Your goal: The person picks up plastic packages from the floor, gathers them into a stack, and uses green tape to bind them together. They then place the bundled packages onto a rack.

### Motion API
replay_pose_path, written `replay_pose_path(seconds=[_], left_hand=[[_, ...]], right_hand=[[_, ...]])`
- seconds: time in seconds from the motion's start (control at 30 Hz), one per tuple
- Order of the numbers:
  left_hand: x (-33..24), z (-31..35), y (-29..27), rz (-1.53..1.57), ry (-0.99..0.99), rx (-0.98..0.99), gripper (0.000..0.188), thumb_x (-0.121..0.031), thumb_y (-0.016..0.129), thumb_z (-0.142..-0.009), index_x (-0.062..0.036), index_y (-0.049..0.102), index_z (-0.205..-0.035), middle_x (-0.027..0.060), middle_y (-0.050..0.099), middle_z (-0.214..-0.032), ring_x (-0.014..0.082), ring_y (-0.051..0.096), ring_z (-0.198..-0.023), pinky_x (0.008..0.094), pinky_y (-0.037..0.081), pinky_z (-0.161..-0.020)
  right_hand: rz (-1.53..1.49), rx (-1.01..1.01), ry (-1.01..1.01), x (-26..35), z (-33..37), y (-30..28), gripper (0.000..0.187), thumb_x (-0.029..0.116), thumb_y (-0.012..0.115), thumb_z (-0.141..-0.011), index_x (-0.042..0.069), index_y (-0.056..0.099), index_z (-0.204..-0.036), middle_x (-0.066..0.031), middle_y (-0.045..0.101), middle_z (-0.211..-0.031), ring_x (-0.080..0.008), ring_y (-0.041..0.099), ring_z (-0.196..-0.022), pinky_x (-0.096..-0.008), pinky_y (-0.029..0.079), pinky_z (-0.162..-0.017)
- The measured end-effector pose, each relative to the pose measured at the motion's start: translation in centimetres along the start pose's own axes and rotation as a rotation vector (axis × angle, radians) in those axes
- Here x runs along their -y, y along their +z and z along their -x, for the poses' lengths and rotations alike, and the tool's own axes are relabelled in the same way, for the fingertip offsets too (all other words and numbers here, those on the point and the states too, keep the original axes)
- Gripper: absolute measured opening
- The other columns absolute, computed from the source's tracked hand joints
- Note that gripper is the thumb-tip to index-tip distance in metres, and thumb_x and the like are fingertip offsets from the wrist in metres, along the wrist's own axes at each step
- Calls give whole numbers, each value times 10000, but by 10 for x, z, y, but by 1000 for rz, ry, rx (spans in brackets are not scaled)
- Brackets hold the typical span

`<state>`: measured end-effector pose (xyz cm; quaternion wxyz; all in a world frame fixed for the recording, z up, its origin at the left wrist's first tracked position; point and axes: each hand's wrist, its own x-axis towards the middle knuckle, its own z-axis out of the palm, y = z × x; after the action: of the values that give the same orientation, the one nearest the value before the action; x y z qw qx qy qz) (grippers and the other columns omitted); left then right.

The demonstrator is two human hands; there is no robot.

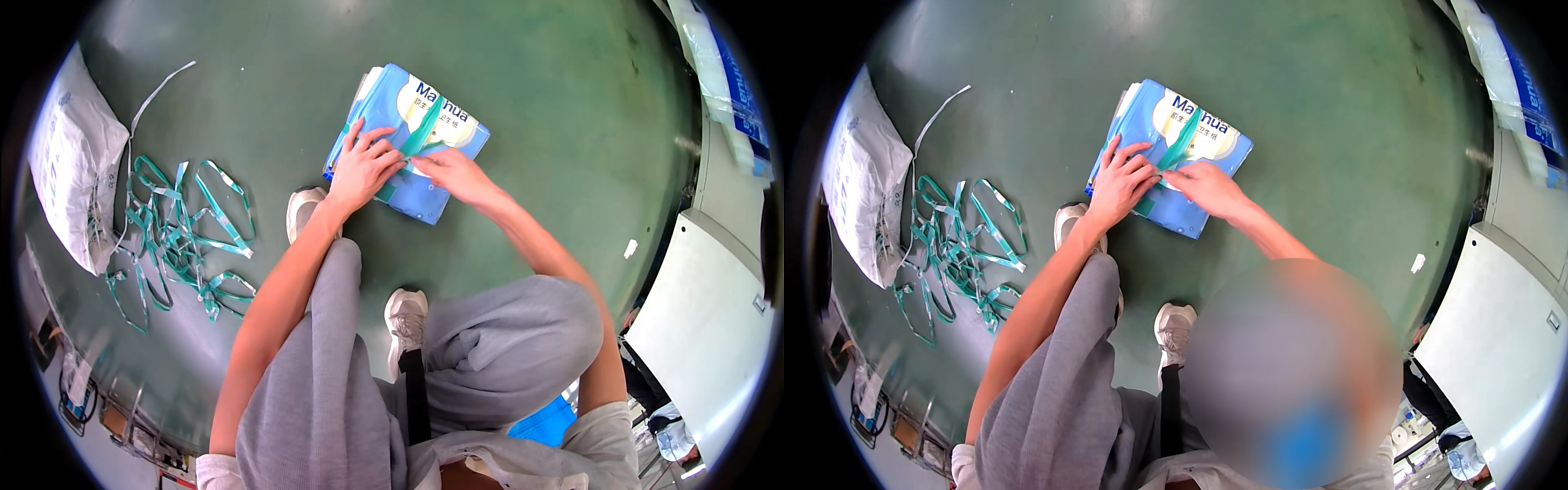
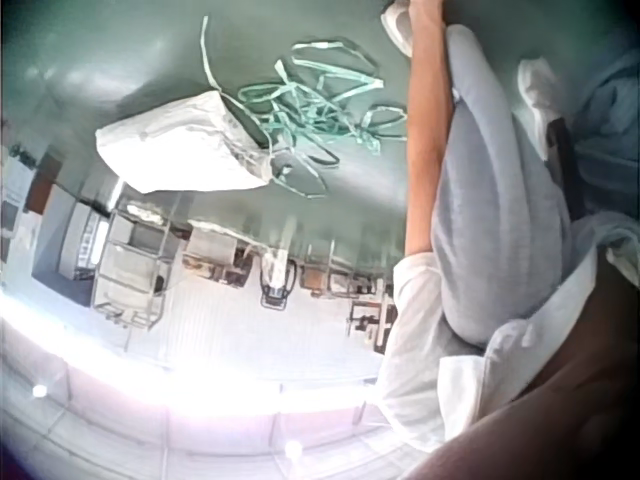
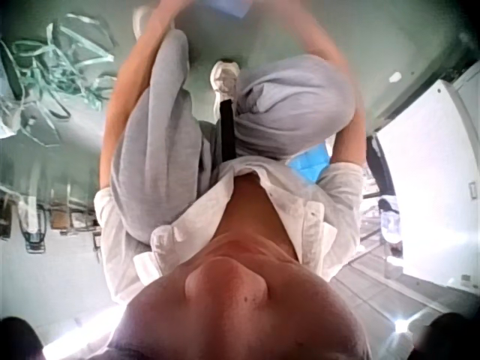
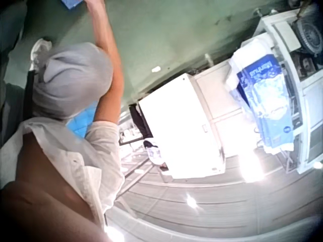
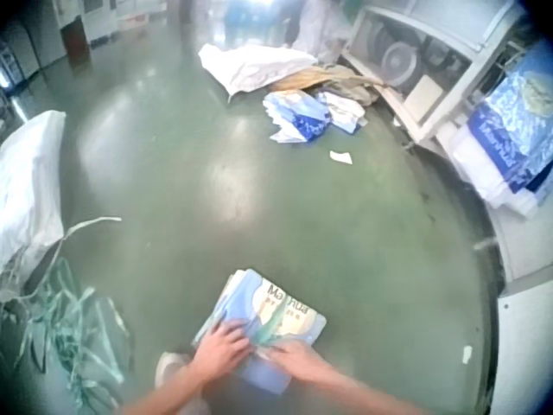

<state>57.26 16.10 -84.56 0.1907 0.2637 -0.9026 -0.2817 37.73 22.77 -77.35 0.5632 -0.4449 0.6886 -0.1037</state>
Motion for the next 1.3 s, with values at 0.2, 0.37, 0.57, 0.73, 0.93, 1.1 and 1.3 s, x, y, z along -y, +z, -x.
replay_pose_path(seconds=[0.2, 0.37, 0.57, 0.73, 0.93, 1.1, 1.3], left_hand=[[8, 9, 0, -23, 46, 10, 149, -221, 677, -827, -162, 620, -951, -19, 586, -958, 163, 513, -1170, 475, 242, -1159], [0, 2, -2, 59, 16, -31, 257, -325, 731, -782, -190, 645, -983, -25, 609, -958, 167, 543, -1100, 465, 284, -1139], [0, 0, 0, 88, -18, -58, 183, -304, 728, -774, -195, 688, -915, -22, 629, -884, 166, 552, -1077, 465, 268, -1139], [-2, 1, 8, 62, -43, -45, 150, -260, 680, -768, -145, 685, -865, -19, 652, -903, 163, 566, -1032, 503, 242, -1142], [-8, -3, 17, 105, -149, -78, 143, -253, 684, -718, -123, 663, -773, -13, 648, -859, 156, 575, -964, 485, 252, -1146], [-4, 6, 20, -86, -76, -69, 98, -226, 690, -706, -142, 640, -696, -33, 624, -795, 141, 566, -940, 446, 270, -1150], [-4, -2, 8, 7, -160, -75, 207, -279, 711, -778, -103, 650, -689, -10, 637, -795, 154, 567, -976, 462, 266, -1141]], right_hand=[[124, 55, 2, 42, 24, -15, 474, 384, 516, -953, 0, 506, -674, -62, 440, -541, -146, 396, -524, -348, 336, -518], [-13, 125, -5, 30, 17, -17, 473, 387, 516, -953, -8, 526, -691, -79, 477, -570, -160, 436, -540, -348, 359, -532], [137, 137, -46, 48, 16, -13, 460, 368, 505, -946, -31, 559, -722, -137, 541, -612, -263, 521, -577, -397, 417, -587], [258, 171, -103, 59, 14, 0, 423, 333, 496, -930, -38, 581, -745, -197, 581, -673, -366, 569, -649, -447, 440, -635], [246, 153, -88, 69, 16, -3, 419, 325, 511, -935, -40, 611, -755, -138, 596, -695, -255, 576, -645, -391, 431, -598], [-303, 20, -27, 151, 68, -68, 326, 297, 581, -941, 10, 667, -813, 89, 477, -692, 3, 396, -654, -237, 305, -531], [-439, 41, -121, 120, 67, -136, 285, 313, 582, -947, 39, 632, -1006, 14, 597, -753, -53, 509, -722, -226, 405, -679]])
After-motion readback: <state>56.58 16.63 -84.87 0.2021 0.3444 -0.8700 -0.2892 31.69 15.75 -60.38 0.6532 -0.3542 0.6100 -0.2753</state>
